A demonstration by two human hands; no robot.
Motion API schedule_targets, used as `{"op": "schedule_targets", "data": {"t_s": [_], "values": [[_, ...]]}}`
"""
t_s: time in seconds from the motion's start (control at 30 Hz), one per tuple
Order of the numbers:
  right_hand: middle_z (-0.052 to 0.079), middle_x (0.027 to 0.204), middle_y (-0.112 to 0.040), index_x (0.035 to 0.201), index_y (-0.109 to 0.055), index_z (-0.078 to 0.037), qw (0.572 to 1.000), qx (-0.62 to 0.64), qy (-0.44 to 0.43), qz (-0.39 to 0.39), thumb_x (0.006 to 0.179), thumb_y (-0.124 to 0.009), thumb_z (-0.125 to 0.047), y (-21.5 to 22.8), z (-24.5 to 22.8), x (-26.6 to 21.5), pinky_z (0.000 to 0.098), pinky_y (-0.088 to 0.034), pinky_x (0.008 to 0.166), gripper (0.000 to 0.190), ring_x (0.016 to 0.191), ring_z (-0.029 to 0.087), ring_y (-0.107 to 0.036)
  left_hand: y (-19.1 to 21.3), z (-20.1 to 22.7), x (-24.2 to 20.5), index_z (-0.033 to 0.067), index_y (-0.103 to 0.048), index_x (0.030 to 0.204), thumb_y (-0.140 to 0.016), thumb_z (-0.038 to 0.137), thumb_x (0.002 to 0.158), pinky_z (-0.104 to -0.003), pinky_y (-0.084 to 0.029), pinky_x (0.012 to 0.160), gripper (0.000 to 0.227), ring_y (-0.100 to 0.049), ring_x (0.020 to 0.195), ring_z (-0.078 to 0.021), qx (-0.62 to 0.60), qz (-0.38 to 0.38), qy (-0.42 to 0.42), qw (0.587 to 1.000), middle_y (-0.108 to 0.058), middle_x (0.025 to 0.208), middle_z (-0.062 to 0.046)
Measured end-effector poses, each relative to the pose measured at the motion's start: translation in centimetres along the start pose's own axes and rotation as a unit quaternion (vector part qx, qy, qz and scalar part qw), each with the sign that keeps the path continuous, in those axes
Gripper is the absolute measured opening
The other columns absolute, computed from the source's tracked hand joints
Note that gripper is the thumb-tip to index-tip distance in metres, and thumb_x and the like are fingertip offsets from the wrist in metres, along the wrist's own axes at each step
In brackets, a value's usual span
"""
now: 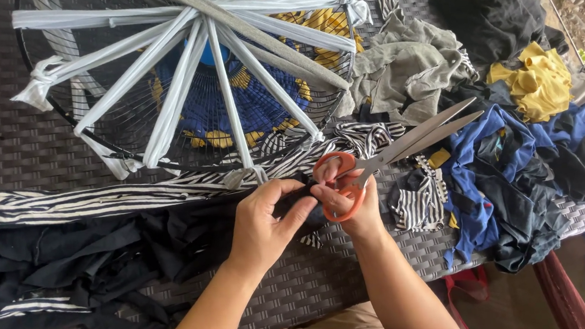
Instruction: Cutting strips of fabric and tying or weaving them onto a metal fan guard to create a rag rug.
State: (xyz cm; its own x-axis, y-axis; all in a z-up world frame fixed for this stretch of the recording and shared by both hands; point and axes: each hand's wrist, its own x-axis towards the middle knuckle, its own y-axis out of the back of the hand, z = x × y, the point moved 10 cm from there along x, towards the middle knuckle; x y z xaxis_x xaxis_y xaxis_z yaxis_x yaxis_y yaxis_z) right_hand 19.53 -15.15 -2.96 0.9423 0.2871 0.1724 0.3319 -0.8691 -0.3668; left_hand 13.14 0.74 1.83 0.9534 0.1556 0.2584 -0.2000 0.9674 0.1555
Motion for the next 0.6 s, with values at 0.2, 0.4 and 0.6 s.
{"op": "schedule_targets", "data": {"t_s": [0.2,0.4,0.6], "values": [[0.004,0.089,-0.057,0.092,-0.059,-0.004,1.000,-0.002,-0.001,0.003,0.079,-0.077,0.013,0.2,0.1,-0.2,0.0298,-0.045,0.080,0.028,0.087,0.015,-0.054,-0.1,-1.0,-0.2,0.0028,-0.069,0.096,-0.083,0.011,0.083,-0.028,-0.057,0.067,0.020,-0.073,0.077,-0.0174,0.024,0.015,-0.020,0.999,-0.075,0.088,-0.008],[0.004,0.088,-0.058,0.091,-0.059,-0.004,1.000,-0.018,-0.004,0.002,0.081,-0.076,0.012,0.0,-0.2,-0.2,0.0284,-0.043,0.077,0.025,0.086,0.014,-0.053,-0.5,-1.9,-0.1,0.0029,-0.072,0.093,-0.083,0.011,0.083,-0.029,-0.054,0.055,0.017,-0.072,0.070,-0.0169,0.021,-0.007,0.065,0.998,-0.076,0.085,-0.007],[0.004,0.089,-0.059,0.094,-0.058,-0.003,0.999,-0.034,0.003,-0.013,0.084,-0.075,0.008,0.8,-0.1,-0.7,0.0278,-0.043,0.076,0.022,0.086,0.014,-0.054,0.2,-2.9,-0.5,0.0017,-0.074,0.095,-0.078,0.011,0.088,-0.023,-0.055,0.062,0.013,-0.067,0.072,-0.0067,-0.051,0.015,0.080,0.995,-0.075,0.082,-0.002]]}}
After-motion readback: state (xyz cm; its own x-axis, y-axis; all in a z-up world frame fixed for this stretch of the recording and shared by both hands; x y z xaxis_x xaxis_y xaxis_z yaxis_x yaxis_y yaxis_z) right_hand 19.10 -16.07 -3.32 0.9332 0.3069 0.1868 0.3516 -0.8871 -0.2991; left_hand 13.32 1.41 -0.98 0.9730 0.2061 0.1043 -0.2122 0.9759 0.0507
